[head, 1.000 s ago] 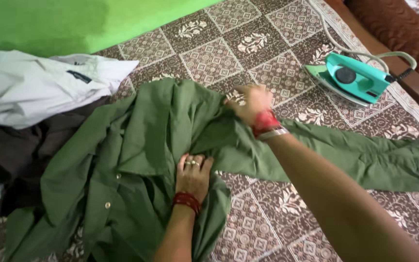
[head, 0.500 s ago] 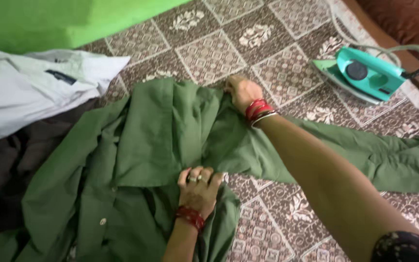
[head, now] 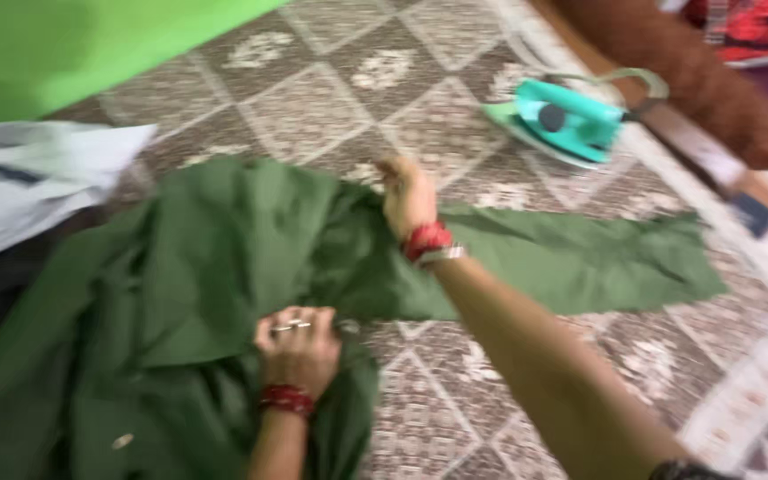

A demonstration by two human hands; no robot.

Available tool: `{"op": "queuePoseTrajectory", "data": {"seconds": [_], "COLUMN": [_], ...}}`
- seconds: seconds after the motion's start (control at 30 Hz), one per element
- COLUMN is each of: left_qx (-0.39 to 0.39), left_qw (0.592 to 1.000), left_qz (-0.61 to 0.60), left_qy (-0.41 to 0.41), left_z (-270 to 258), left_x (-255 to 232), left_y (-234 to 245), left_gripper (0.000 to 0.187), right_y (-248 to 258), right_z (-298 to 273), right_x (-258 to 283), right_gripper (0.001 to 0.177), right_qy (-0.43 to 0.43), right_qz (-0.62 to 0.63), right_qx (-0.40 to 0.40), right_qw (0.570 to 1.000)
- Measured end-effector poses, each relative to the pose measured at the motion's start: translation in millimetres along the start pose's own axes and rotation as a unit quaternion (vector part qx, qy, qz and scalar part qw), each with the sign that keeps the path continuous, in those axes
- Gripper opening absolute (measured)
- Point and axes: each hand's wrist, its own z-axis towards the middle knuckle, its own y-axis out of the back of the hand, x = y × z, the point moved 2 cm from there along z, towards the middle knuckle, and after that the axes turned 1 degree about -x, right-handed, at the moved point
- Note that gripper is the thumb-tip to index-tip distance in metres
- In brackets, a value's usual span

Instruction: The person irons a green long-sleeved shirt laid out on a patterned bedspread. They smooth the sleeves and body with their hands, then use a teal electric iron to press the fabric, moving the iron back and forth across the shirt's surface.

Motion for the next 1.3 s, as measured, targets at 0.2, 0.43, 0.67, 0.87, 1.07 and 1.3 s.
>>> {"op": "queuePoseTrajectory", "data": {"seconds": [0.2,0.43,0.67,0.87,1.07,1.3], "left_qx": [0.018,-0.004,0.042,0.075,0.145,0.152], "left_qw": [0.999,0.997,0.992,0.982,0.979,0.988], "left_qz": [0.021,0.066,0.094,0.034,-0.042,-0.035], "left_qy": [0.024,-0.046,-0.077,-0.17,-0.136,0.012], "left_z": [0,0,19,4,-18,-11], "left_x": [-2,-13,-29,-55,-78,-130], "left_y": [2,-5,21,28,27,19], "left_gripper": [0.025,0.021,0.024,0.024,0.022,0.052], "right_y": [198,393,450,496,511,406], "right_z": [-107,-186,-169,-182,-179,-57], "right_x": [-37,-246,-298,-319,-286,-158], "right_gripper": [0.012,0.047,0.044,0.042,0.031,0.033], "right_qy": [0.04,-0.185,-0.375,-0.378,-0.385,0.045], "right_qz": [-0.204,-0.525,-0.296,-0.306,-0.337,-0.252], "right_qx": [-0.123,-0.214,-0.026,-0.058,-0.054,-0.071], "right_qw": [0.971,0.803,0.878,0.872,0.857,0.964]}}
